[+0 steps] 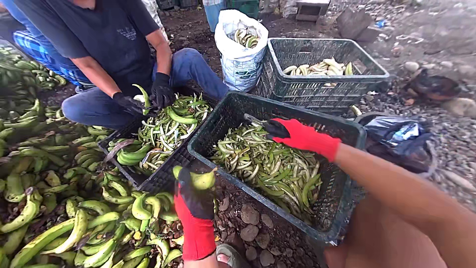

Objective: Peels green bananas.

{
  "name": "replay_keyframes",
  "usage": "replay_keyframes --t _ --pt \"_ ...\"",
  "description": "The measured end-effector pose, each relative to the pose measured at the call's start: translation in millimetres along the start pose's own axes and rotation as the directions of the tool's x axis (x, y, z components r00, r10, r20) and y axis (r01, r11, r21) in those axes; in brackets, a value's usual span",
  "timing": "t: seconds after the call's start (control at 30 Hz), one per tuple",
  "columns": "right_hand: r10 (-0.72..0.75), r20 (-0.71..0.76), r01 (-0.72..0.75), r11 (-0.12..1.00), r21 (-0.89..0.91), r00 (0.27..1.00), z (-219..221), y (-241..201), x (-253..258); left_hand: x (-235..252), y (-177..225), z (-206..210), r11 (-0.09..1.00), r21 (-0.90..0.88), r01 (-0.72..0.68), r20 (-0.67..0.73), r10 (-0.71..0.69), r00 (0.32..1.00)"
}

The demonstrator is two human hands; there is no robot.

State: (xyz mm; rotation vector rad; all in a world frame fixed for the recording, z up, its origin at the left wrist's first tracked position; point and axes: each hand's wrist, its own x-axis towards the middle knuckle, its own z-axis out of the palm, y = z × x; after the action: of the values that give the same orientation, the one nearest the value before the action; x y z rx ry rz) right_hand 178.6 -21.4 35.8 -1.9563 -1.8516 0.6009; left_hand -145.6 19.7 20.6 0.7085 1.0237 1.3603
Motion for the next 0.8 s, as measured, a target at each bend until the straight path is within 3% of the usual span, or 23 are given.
replay_keyframes --t 0.07,0.17,0.27,0.33,0.4,0.47,0.6,0.67,0.73,0.8 --pt "-0.090 -0.130 0.113 0.978 0.178 0.987 12 -6 -54 -5 -9 16 0.999 0.039 0.033 0.010 -0.033 0.999" --pt "-0.203 -0.164 0.218 0.972 0.084 0.965 50 6 -103 -11 -38 36 0.995 0.091 0.034 0.058 -0.040 0.998" --pt "-0.241 -0.051 0.239 0.970 -0.046 0.969 73 -4 -127 -23 -63 51 0.974 0.224 -0.036 0.106 0.012 0.994" --pt "-0.215 0.027 0.216 0.974 -0.067 0.976 74 -16 -133 -37 -68 65 0.916 0.400 -0.017 0.016 0.011 1.000" --pt "-0.150 0.097 0.156 0.986 -0.054 0.984 65 -23 -132 -45 -75 75 0.857 0.512 -0.057 0.028 0.049 0.998" --pt "-0.112 0.129 0.119 0.992 -0.047 0.985 60 -25 -132 -52 -82 79 0.829 0.552 -0.087 0.044 0.075 0.996" --pt "-0.090 0.145 0.105 0.989 -0.101 0.985 57 -25 -130 -59 -91 83 0.887 0.460 -0.038 0.019 0.033 0.999" --pt "-0.063 0.127 0.076 0.992 -0.100 0.990 58 -27 -127 -65 -94 84 0.819 0.568 -0.081 0.036 0.073 0.997" --pt "-0.016 0.123 0.026 0.996 -0.080 0.992 59 -32 -124 -69 -103 83 0.819 0.566 -0.093 0.064 0.068 0.996" --pt "0.029 0.135 -0.020 0.998 -0.067 0.990 59 -33 -118 -68 -109 80 0.695 0.708 -0.128 0.104 0.076 0.992"
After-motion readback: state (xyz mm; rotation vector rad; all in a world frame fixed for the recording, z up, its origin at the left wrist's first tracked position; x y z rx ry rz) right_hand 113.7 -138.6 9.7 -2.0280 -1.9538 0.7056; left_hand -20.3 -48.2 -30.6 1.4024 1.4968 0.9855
